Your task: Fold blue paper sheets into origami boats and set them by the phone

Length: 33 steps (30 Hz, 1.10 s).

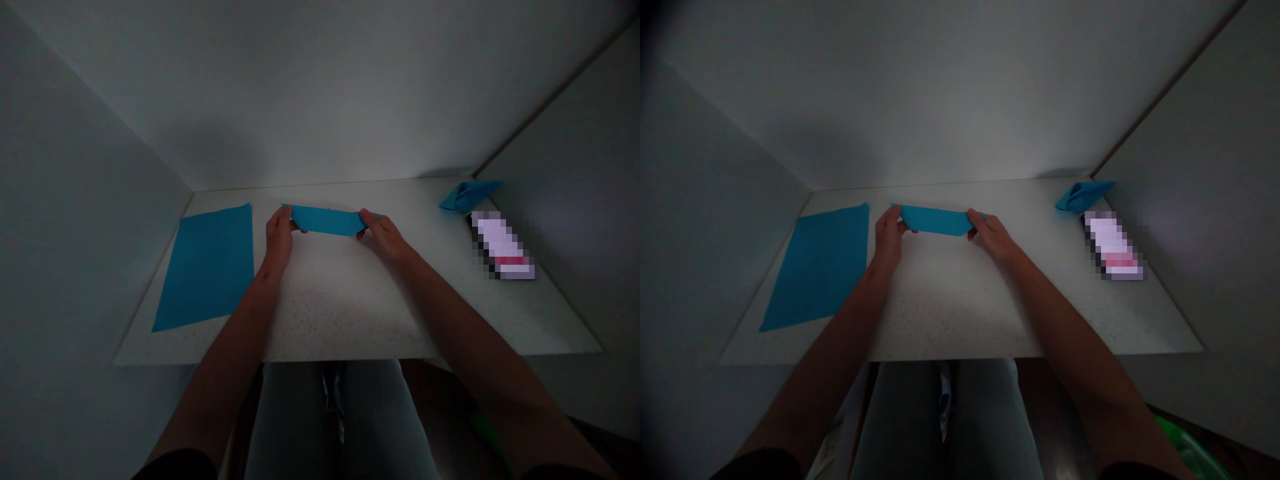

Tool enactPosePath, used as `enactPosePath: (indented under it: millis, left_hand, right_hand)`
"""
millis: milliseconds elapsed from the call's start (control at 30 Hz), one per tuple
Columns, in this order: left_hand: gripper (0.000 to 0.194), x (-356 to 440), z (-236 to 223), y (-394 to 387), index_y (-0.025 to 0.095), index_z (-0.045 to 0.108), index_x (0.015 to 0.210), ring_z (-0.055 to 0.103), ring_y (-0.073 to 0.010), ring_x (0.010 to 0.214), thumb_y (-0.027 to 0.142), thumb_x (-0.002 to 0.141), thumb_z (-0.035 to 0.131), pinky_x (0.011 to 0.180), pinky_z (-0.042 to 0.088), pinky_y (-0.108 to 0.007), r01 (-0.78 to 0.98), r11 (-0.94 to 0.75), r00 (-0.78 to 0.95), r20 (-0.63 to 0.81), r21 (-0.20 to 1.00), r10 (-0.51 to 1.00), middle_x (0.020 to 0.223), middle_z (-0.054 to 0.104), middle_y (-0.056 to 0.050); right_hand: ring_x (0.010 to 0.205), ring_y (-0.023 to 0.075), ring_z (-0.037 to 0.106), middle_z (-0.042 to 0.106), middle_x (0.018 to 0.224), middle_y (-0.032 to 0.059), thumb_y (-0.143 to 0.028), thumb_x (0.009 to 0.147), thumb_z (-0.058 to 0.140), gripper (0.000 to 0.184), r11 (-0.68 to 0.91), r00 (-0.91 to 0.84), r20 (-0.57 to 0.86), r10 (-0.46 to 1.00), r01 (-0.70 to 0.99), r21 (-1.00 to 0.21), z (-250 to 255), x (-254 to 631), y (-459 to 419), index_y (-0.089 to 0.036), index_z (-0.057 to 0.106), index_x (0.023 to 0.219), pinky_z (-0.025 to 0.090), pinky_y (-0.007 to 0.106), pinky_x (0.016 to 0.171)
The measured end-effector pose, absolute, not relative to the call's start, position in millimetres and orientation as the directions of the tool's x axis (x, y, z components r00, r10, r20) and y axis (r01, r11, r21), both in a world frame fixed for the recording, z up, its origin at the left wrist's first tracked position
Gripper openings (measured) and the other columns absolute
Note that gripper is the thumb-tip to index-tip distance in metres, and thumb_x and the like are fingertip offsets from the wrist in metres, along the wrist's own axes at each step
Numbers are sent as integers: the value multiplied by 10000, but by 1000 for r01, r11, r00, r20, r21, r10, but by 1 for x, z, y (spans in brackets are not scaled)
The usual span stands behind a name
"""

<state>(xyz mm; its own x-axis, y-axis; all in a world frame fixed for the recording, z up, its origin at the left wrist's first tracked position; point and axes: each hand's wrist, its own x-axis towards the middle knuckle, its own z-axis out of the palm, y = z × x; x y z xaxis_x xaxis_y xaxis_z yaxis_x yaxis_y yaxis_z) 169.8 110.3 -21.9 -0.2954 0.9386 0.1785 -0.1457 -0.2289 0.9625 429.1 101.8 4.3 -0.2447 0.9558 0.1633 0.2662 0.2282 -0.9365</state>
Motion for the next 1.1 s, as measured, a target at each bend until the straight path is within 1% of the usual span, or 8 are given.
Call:
enactPosePath:
  millis: [133,267,467,633,733,867,1000,1100]
  left_hand:
    - [522,167,-20,110,237,555,792,651,-144,607,718,949,681,503,504,-252,-155,-244,-344,179,957,922,700,606,2]
    - [556,164,-21,112,243,552,811,569,-118,529,771,937,672,446,446,-243,-184,-226,-359,149,956,921,675,590,14]
    - [553,166,-26,114,246,625,903,621,-139,592,797,938,654,507,490,-273,-177,-219,-307,157,960,939,753,658,-9]
    - [596,167,-27,114,240,716,1049,662,-156,659,815,963,586,538,514,-291,-153,-201,-296,149,968,944,978,747,-78]
    - [604,167,-26,113,241,741,1090,626,-126,608,810,963,586,542,512,-280,-149,-179,-299,128,972,946,1034,747,-88]
    - [595,169,-24,110,221,751,1029,593,-114,576,791,969,590,550,498,-275,-142,-158,-274,114,977,955,936,724,-73]
    - [582,174,-23,107,213,760,975,584,-123,591,769,981,585,554,477,-268,-128,-174,-233,141,976,962,867,704,-62]
    - [459,177,-24,105,211,765,951,573,-117,593,657,980,664,558,454,-253,-81,-195,-188,177,977,966,847,704,-47]
  right_hand:
    - [723,189,641,688,771,28,-810,1015,498,650,313,-294,240,925,231,-921,8,432,104,-256,835,1048,553,346,779]
    - [677,150,579,747,936,20,-707,976,669,565,374,-321,301,898,199,-906,7,436,106,-302,754,1360,521,313,676]
    - [710,159,595,732,871,12,-607,890,817,439,430,-365,322,874,271,-861,5,438,104,-270,782,1169,509,302,678]
    - [698,170,637,757,867,28,-553,980,721,312,504,-468,312,826,367,-782,15,448,105,-259,801,1050,520,320,721]
    - [677,173,659,790,978,60,-487,1047,635,289,520,-386,362,849,487,-701,24,462,102,-259,795,1123,539,347,766]
    - [695,199,691,803,1077,109,-431,1102,503,363,450,-234,409,882,673,-587,32,482,90,-216,777,1204,556,392,821]
    - [723,248,723,812,1001,137,-478,1111,443,466,298,-67,395,916,774,-559,26,505,73,-172,762,1259,575,436,853]
    - [695,276,722,806,929,145,-567,1065,507,565,168,53,349,936,803,-571,18,524,61,-135,717,1364,585,457,830]
